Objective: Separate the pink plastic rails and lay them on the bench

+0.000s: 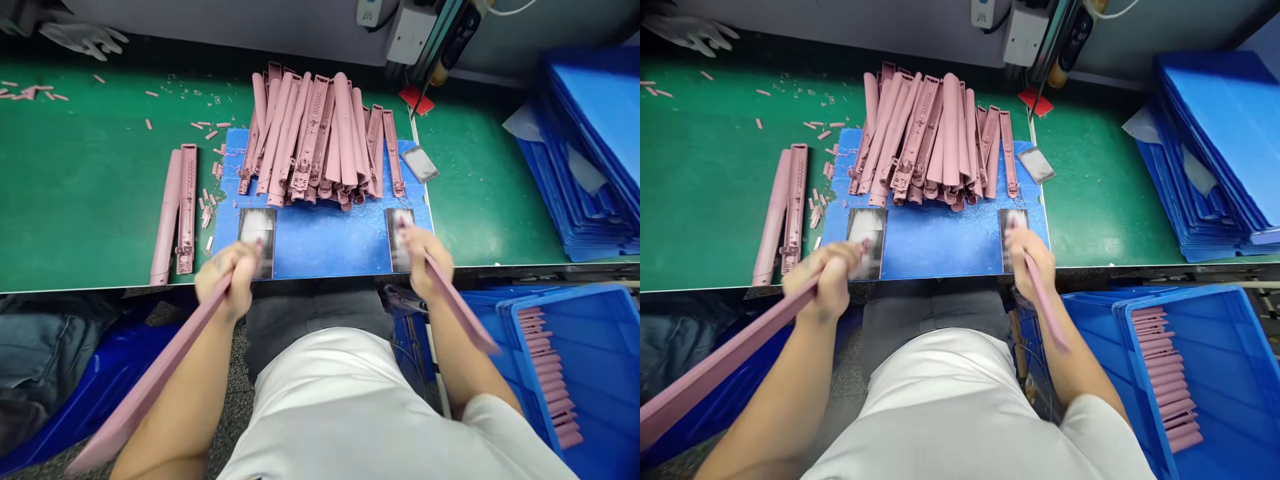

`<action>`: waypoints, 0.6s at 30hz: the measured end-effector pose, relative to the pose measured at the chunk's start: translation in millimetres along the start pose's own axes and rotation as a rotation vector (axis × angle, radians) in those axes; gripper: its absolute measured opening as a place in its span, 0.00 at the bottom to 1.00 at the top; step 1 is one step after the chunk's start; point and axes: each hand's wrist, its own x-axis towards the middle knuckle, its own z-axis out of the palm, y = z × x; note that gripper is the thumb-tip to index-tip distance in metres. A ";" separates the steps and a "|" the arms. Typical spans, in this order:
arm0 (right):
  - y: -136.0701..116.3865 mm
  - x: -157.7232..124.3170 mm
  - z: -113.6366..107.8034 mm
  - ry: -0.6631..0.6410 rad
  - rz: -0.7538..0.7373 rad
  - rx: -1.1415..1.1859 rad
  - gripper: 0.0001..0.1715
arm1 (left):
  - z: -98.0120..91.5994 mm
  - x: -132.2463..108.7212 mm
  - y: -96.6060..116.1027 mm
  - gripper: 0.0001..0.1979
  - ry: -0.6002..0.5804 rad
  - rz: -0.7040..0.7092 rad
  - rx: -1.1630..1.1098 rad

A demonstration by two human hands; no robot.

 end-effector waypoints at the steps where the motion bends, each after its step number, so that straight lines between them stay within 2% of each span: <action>1: -7.5 -18.2 -10.6 0.055 0.002 0.046 0.31 | -9.8 -17.3 2.8 0.39 -0.023 0.019 -0.038; 3: -18.4 -40.2 -28.5 0.186 0.065 0.119 0.29 | -25.4 -39.8 7.9 0.34 -0.071 -0.011 -0.162; 5: -21.6 -43.8 -38.6 0.222 0.227 0.115 0.25 | -33.5 -47.0 11.6 0.28 -0.098 -0.197 -0.245; 6: -20.9 -41.1 -40.8 0.197 0.319 0.104 0.24 | -35.1 -47.0 13.3 0.25 -0.081 -0.298 -0.250; 8: -18.3 -33.0 -41.6 0.108 0.471 0.141 0.28 | -35.6 -44.7 17.9 0.18 -0.029 -0.437 -0.221; 11: -19.1 -23.9 -40.6 -0.019 0.615 0.300 0.33 | -34.2 -42.2 29.9 0.25 -0.007 -0.521 -0.220; 13: -23.9 -21.5 -41.7 -0.068 0.635 0.409 0.32 | -33.0 -39.9 39.6 0.22 -0.013 -0.542 -0.281; 15: -29.6 -19.9 -43.8 -0.048 0.594 0.448 0.34 | -32.4 -34.3 47.5 0.23 0.013 -0.508 -0.325; 18: -31.8 -12.5 -45.6 0.031 0.470 0.233 0.32 | -36.5 -17.6 51.2 0.30 0.034 -0.399 -0.200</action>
